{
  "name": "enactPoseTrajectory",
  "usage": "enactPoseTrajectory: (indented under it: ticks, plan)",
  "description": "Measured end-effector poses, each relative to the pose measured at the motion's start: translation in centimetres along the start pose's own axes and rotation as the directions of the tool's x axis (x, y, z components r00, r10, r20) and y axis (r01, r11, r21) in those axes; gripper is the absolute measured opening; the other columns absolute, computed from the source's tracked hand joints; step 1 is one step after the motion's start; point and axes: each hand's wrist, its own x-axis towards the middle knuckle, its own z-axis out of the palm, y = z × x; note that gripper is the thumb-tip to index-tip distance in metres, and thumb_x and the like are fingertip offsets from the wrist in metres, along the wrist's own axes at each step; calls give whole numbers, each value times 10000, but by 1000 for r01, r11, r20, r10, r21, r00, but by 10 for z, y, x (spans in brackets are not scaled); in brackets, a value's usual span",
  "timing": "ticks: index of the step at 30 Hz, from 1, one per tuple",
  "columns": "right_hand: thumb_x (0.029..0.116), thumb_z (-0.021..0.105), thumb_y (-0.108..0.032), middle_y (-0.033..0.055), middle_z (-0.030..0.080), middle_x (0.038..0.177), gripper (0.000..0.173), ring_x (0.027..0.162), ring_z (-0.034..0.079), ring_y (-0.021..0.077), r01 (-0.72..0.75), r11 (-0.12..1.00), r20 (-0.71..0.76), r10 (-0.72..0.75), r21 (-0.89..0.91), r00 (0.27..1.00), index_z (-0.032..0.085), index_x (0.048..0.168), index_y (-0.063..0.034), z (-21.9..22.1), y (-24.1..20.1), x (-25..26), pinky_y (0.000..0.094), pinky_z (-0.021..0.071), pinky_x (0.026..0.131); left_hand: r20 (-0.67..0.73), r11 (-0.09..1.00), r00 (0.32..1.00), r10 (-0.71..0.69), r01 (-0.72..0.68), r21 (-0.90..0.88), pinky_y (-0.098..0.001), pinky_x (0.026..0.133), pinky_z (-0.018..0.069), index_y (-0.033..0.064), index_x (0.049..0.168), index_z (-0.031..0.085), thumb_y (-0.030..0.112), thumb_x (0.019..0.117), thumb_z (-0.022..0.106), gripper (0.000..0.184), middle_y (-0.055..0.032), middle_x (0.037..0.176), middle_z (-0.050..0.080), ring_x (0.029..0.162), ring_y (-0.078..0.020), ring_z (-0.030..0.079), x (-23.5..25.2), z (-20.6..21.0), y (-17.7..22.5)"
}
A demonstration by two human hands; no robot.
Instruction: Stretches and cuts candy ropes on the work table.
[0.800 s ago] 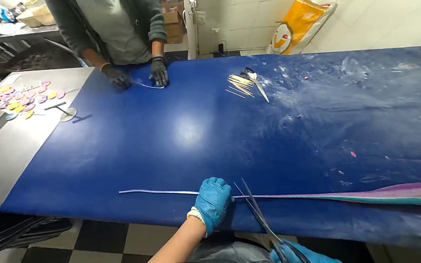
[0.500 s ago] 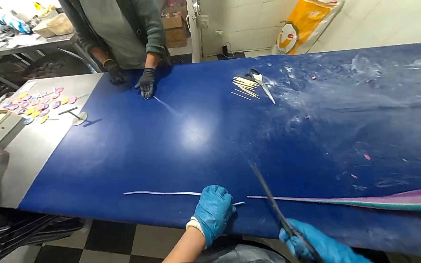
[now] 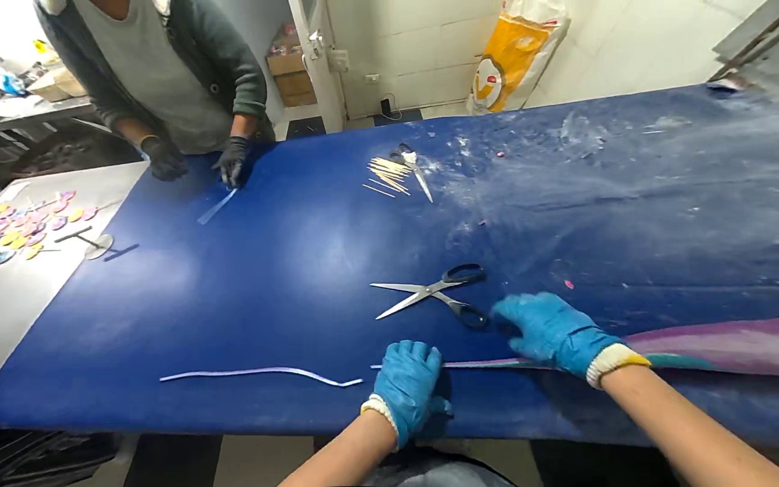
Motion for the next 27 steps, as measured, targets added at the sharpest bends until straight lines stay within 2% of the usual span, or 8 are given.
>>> enactPoseTrajectory:
  ticks: [3,6,9,12,15,19,22,27]
  plan:
    - [789,811,-300,197,686,1210,463,1150,628,449,-145,977,201,175,-156,964,697,1203,-128,26,36,-35,680,481,932,-15,995,995,97,-97,-29,-603,1088,448,136,1449,566,594,850,736,773,-152,1402,616,1309,-384,565,45,9,57]
    - [840,768,-217,164,691,1225,390,1177,624,405,-130,988,43,134,-84,990,705,1215,-132,52,69,-53,619,457,1026,-67,979,982,174,-180,-93,-587,1126,420,140,1462,552,561,912,683,705,-134,1455,583,1355,-362,532,93,21,106]
    - [894,728,-230,152,653,1354,429,1303,574,375,-109,993,-40,111,36,993,676,1311,-146,66,84,-64,599,395,1126,-99,961,961,258,-266,-80,-572,1074,477,62,1492,505,250,1017,591,518,-184,1434,603,1321,-383,574,125,25,145]
    - [778,817,-338,165,652,1326,528,1273,574,411,-242,969,-25,242,-39,970,694,1250,-133,63,73,-59,642,438,1047,11,969,981,195,-191,-153,-573,941,554,-14,1379,559,82,1044,479,358,-242,1279,662,1191,-420,645,127,7,159]
    - [672,878,-466,205,620,1336,730,1260,552,460,-296,943,100,313,-156,945,669,1264,-93,47,33,-42,679,440,996,164,946,983,88,-30,-323,-628,904,565,10,1241,644,138,1022,553,269,-220,1240,680,1165,-424,659,115,-9,148]
    - [757,825,-512,189,660,1324,637,1279,580,425,-211,977,237,208,-15,949,701,1246,-123,14,-25,-36,667,415,1054,136,952,979,151,-107,-286,-683,889,541,88,1292,640,253,1007,559,339,-207,1260,690,1170,-441,664,98,3,106]
    - [841,747,-535,167,726,1194,493,1203,637,391,-227,974,207,226,-20,952,753,1136,-140,45,-25,-27,628,419,1068,154,951,966,207,-161,-264,-667,850,556,74,1242,651,316,1031,549,337,-195,1190,713,1110,-424,691,79,1,83]
    - [773,715,-727,105,751,1061,615,1097,677,328,-326,943,115,332,-70,936,761,1000,-158,92,-3,-9,586,455,1035,189,942,945,266,-213,-257,-628,804,578,70,1186,641,399,1100,417,407,-171,1099,721,1044,-386,711,49,-14,33]
